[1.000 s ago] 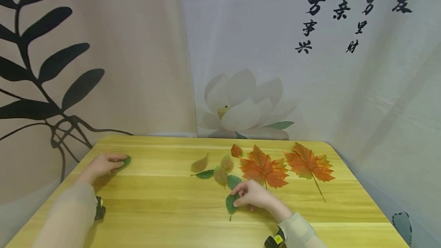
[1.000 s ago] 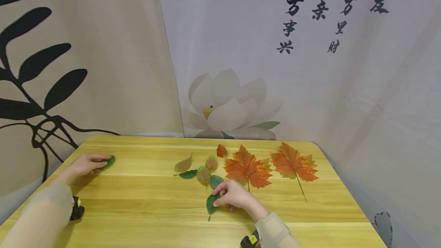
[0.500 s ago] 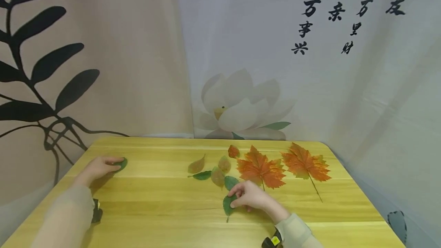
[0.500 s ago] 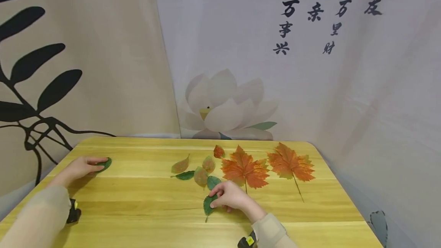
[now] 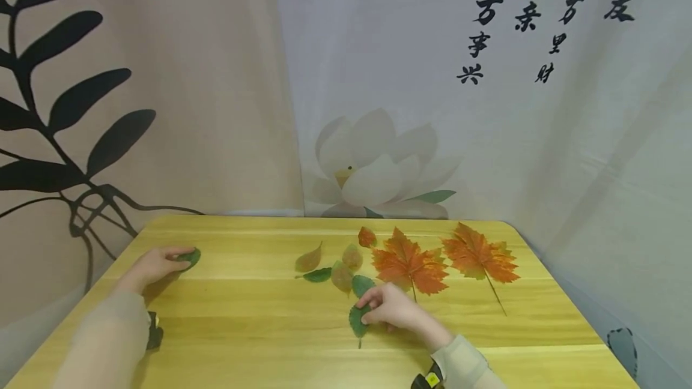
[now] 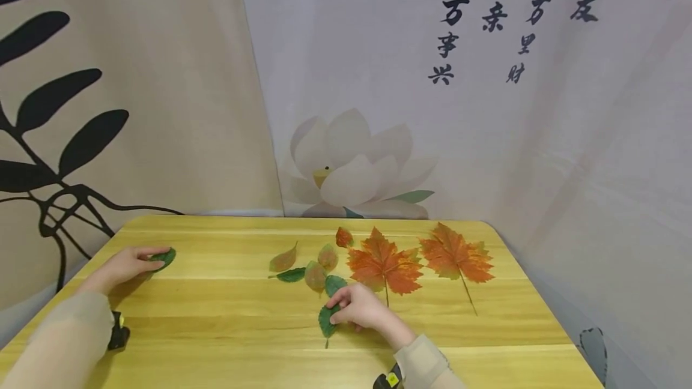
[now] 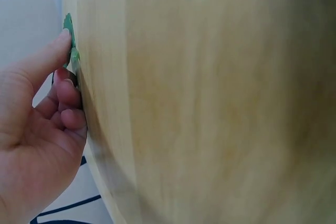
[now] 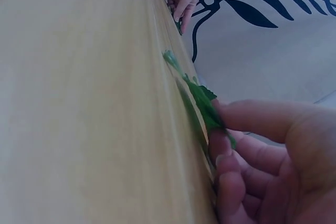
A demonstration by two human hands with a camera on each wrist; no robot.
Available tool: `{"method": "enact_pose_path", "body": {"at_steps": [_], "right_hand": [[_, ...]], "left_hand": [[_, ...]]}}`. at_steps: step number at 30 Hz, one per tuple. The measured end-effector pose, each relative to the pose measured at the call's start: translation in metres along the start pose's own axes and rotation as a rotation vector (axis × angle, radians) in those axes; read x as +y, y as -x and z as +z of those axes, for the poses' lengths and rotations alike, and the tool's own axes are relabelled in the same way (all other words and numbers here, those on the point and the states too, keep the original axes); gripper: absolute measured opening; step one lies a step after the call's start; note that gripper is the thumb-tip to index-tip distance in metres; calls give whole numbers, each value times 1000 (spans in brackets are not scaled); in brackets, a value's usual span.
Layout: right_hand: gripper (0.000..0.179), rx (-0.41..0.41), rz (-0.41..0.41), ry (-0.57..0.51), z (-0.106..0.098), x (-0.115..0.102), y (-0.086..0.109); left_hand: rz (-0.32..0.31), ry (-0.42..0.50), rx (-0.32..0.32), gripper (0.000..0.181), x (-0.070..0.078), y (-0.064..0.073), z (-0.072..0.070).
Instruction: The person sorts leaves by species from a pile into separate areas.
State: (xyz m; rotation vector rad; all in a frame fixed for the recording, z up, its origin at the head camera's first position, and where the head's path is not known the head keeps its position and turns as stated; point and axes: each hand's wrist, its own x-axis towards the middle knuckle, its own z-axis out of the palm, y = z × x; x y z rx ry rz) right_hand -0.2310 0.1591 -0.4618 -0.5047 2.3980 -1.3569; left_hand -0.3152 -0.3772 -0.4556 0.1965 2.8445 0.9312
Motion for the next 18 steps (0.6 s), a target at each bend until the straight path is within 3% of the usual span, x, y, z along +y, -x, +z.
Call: {"method": "enact_pose_path", "body": {"at_steps": [9, 18], "right_hand": [[19, 38, -6, -83, -3, -2, -3], [19, 92, -38, -40, -11, -13, -10]], "left_hand": [[-17, 7, -16, 58, 2, 1, -3], [-2, 78, -20, 57, -3, 0, -1]]}}
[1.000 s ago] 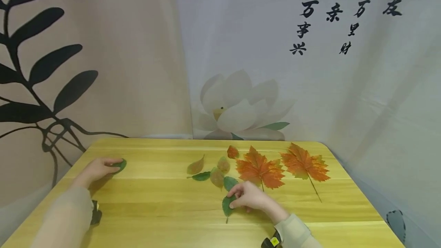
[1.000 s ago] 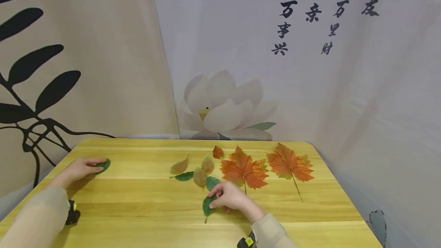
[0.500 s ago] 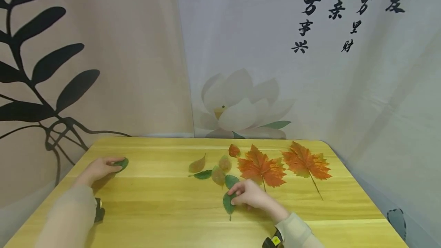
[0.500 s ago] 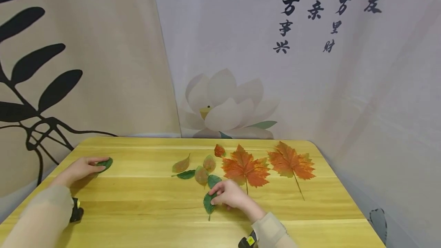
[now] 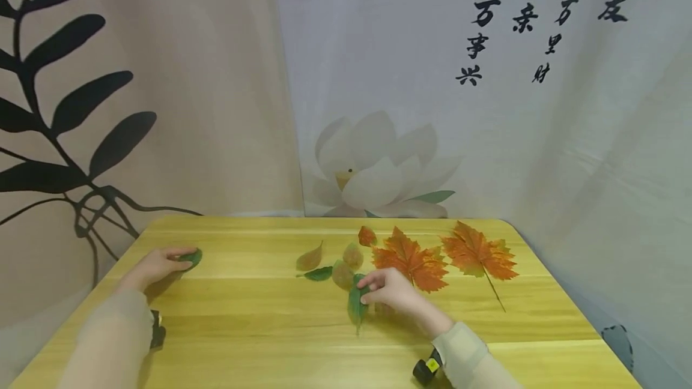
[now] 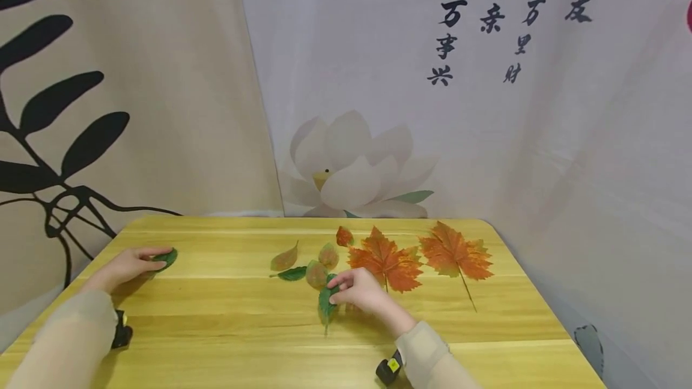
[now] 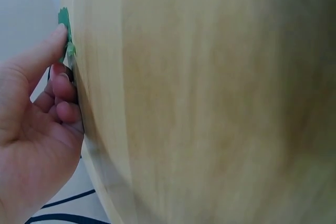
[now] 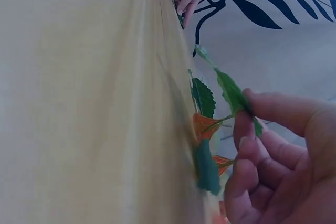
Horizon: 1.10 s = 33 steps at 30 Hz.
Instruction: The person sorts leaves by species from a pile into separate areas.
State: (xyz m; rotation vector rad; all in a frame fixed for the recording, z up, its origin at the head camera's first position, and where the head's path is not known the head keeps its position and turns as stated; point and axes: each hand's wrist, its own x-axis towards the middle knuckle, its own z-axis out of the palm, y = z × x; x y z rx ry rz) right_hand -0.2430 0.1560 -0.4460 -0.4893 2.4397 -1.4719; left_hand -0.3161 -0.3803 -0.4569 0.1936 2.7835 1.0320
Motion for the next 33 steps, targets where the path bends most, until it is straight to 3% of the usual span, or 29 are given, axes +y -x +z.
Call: {"method": "enact_pose_path", "body": {"at_steps": [16, 25, 29, 33], "right_hand": [[27, 14, -6, 114, 1, -42, -34], [26, 19, -74, 181, 10, -65, -55], [26, 23, -112, 224, 14, -76, -66], [26, 9, -106, 192, 18, -85, -77]], "left_hand": [[3, 65, 0, 56, 4, 5, 0], [-3, 116, -29, 57, 3, 7, 3], [7, 123, -10, 55, -1, 5, 4], [12, 124, 5, 55, -1, 4, 6]]}}
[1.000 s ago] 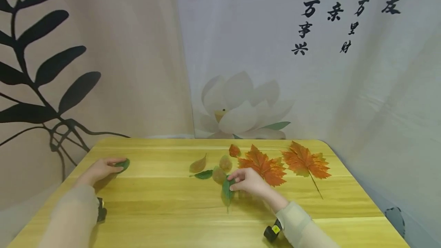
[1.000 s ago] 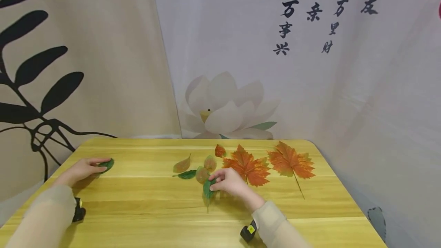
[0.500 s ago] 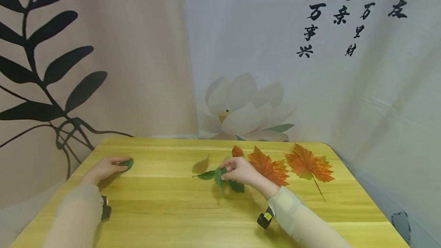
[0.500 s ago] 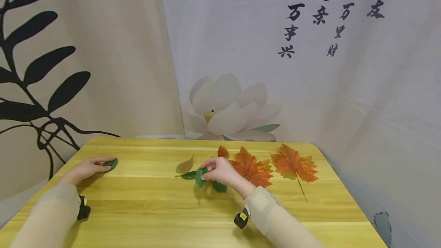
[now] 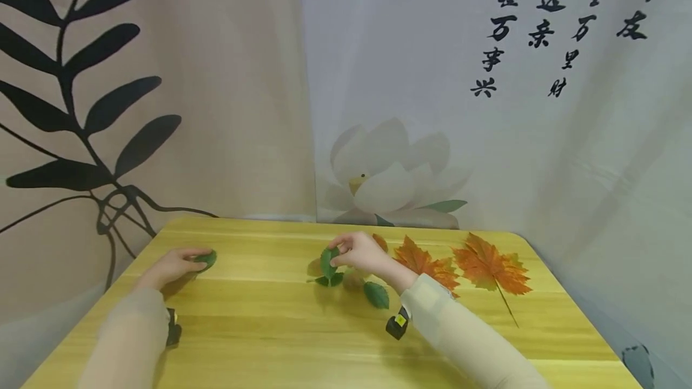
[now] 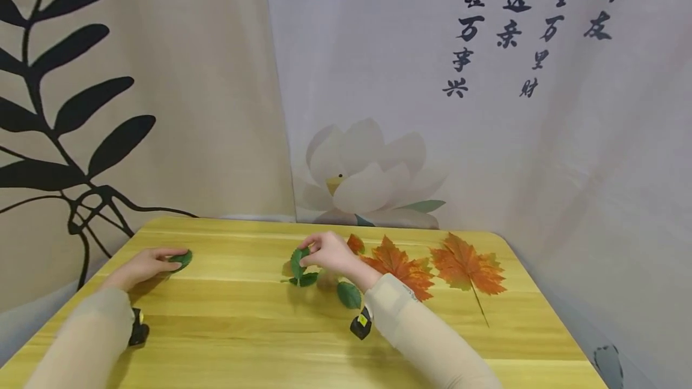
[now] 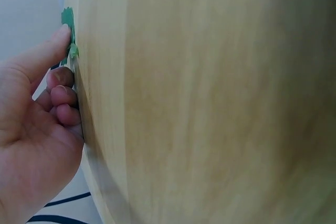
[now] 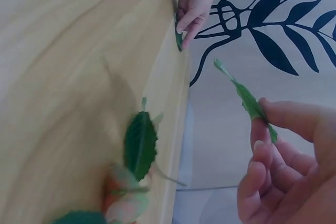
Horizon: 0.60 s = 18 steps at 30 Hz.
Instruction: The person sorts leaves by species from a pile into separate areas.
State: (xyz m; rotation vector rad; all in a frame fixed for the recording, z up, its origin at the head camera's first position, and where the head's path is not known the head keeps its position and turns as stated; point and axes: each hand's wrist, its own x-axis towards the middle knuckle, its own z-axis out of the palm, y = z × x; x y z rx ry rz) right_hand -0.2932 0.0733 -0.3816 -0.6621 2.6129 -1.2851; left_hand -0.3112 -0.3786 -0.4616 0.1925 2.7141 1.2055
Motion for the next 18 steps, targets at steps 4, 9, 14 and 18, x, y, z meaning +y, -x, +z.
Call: {"method": "enact_pose_path", "body": {"at_steps": [4, 9, 14, 18], "right_hand": [[26, -11, 3, -46, 6, -6, -13], [25, -1, 12, -26, 19, -15, -31], [24, 7, 12, 3, 31, -19, -48], [23, 3, 0, -10, 40, -20, -58]], "left_hand": [[-1, 6, 4, 56, 1, 0, 0], [-5, -17, 22, 55, -2, 3, 0], [7, -19, 19, 53, -2, 3, 2], [5, -31, 17, 53, 3, 4, 3]]}}
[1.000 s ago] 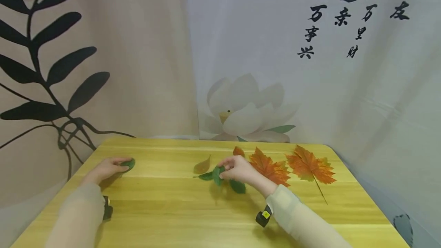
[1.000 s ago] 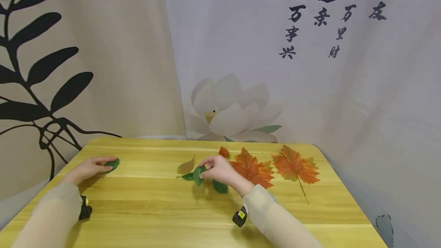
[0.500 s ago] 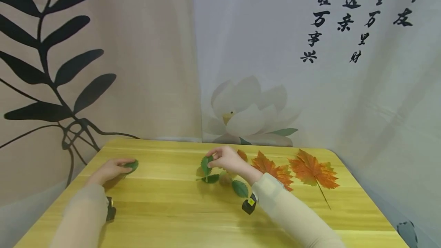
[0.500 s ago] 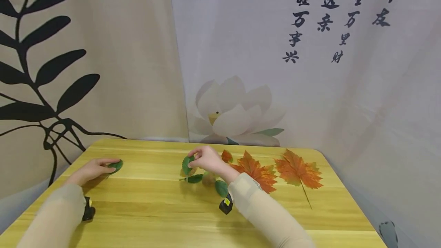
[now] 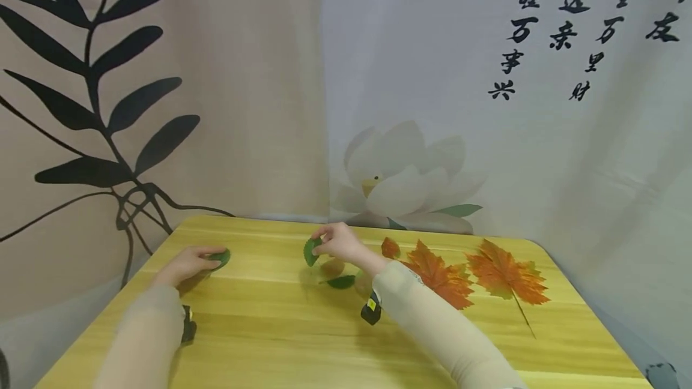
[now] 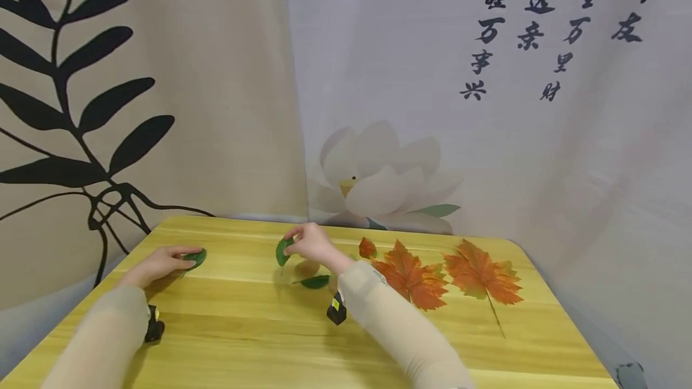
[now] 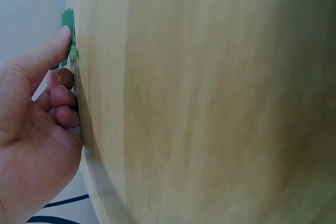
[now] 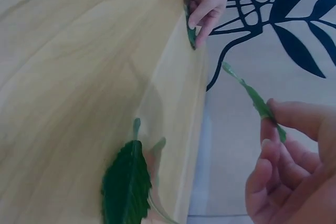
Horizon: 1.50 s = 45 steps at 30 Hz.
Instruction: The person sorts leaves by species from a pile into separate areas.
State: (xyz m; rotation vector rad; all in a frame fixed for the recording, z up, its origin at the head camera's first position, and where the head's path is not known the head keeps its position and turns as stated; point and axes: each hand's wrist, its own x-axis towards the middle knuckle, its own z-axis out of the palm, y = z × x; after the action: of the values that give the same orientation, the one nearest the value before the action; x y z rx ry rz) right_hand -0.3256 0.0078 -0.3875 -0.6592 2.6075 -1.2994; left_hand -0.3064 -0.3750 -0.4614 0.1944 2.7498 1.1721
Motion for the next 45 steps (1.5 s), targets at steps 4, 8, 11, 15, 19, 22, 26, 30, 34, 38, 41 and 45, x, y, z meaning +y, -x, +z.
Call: {"method": "enact_pose_path", "body": {"at_steps": [4, 8, 11, 15, 19, 22, 26, 30, 34, 38, 41, 45], "right_hand": [[24, 5, -6, -27, 11, -1, -12], [24, 4, -5, -62, 23, 0, -24], [24, 2, 12, -87, 33, 1, -35], [23, 3, 37, -105, 47, -1, -47], [24, -11, 36, -127, 60, -7, -56], [24, -25, 36, -136, 70, -11, -61], [24, -37, 44, -140, 79, -15, -65], [23, -43, 50, -155, 87, -18, -69], [22, -49, 65, -154, 97, -17, -73], [20, -53, 58, -120, 107, -17, -77], [18, -53, 48, -109, 113, -18, -77], [14, -42, 37, -111, 121, -18, -78]], "left_hand": [[-9, 4, 11, 52, 4, 1, -2], [-16, 36, 19, 50, 2, -1, 0], [-14, 35, 23, 49, -1, -1, 3], [-15, 44, 30, 49, -1, 0, 4], [-22, 64, 46, 48, 2, 2, 4], [-39, 72, 50, 47, 5, 4, 5], [-54, 73, 46, 47, 9, 6, 6], [-58, 70, 66, 46, 11, 7, 6], [-60, 59, 80, 46, 7, 7, 7], [-64, 59, 91, 46, 4, 6, 8], [-68, 64, 102, 45, 4, 4, 8], [-79, 66, 100, 45, 6, 1, 8]]}}
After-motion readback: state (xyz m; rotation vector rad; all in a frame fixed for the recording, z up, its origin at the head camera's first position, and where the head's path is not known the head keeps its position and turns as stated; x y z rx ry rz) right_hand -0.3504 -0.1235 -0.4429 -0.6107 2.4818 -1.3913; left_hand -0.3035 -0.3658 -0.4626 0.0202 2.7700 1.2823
